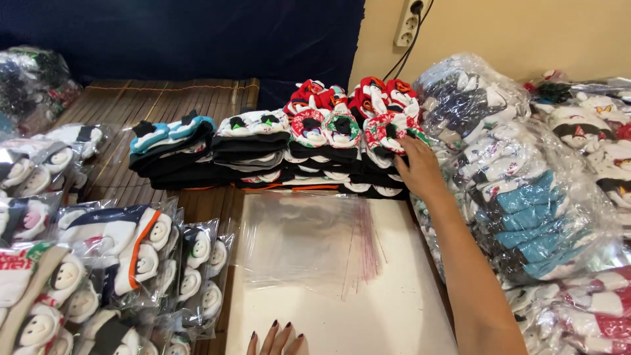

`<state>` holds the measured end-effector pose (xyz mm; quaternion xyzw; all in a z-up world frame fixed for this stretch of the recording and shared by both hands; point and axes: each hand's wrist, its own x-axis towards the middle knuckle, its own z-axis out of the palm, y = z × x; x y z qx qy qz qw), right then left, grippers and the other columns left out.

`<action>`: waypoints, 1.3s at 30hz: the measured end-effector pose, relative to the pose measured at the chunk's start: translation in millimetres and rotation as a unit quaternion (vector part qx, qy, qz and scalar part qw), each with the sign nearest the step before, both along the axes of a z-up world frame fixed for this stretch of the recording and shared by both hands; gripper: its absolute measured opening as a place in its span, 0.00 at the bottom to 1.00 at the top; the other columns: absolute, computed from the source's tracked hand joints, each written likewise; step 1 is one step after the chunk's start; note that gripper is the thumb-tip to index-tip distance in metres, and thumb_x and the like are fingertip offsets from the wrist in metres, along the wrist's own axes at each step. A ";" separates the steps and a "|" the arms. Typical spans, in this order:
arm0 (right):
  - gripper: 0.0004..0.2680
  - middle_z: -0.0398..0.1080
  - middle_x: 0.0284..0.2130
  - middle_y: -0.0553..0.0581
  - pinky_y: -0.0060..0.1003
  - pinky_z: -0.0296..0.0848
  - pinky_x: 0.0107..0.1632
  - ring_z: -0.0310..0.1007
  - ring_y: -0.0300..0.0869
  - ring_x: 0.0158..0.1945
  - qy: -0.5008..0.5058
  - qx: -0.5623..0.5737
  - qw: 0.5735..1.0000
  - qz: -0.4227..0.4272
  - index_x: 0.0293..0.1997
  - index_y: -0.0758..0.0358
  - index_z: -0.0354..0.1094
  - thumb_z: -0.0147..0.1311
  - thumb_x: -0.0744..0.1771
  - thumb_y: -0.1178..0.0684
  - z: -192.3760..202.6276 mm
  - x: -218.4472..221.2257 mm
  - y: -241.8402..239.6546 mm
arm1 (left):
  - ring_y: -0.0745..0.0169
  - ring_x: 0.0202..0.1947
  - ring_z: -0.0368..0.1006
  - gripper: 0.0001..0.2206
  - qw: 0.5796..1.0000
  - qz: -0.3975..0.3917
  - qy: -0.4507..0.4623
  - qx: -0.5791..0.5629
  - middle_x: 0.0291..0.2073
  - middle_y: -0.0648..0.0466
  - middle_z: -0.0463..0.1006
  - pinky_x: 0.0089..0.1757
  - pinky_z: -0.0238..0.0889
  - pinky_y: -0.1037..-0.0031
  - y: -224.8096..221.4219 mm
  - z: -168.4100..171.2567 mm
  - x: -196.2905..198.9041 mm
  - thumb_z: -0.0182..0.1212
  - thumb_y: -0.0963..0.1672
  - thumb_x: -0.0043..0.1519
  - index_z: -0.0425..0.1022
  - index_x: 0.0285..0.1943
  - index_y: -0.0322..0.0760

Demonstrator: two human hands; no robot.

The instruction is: Packaging knitted hats into individual plastic bags and stacking them

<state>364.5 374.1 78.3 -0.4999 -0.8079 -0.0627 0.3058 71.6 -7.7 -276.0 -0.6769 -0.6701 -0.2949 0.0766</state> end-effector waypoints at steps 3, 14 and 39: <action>0.18 0.67 0.61 0.61 0.48 0.62 0.63 0.64 0.55 0.64 -0.014 0.008 1.000 -0.007 0.65 0.60 0.64 0.52 0.67 0.53 4.4 -2.9 -2.4 | 0.57 0.62 0.67 0.11 1.000 -0.002 0.002 -0.019 0.54 0.69 0.78 0.62 0.44 0.31 -0.2 0.8 -2.2 0.63 0.52 0.55 0.79 0.47 0.70; 0.14 0.69 0.61 0.54 0.52 0.79 0.56 0.73 0.47 0.58 0.608 -0.195 0.768 -0.048 0.65 0.42 0.62 0.45 0.71 0.43 51.5 49.7 11.8 | 0.55 0.60 0.71 0.07 0.998 0.005 -0.057 -0.002 0.47 0.65 0.83 0.63 0.44 0.34 -6.8 60.6 4.9 0.63 0.49 0.56 0.83 0.40 0.65; 0.23 0.65 0.63 0.55 0.51 0.57 0.68 0.58 0.51 0.70 0.036 -0.172 0.980 0.096 0.65 0.51 0.65 0.63 0.63 0.46 -82.9 -53.1 -278.2 | 0.45 0.69 0.60 0.21 0.983 -0.159 -0.092 -0.025 0.60 0.50 0.71 0.64 0.48 0.50 -3.2 273.6 8.8 0.61 0.47 0.62 0.69 0.65 0.42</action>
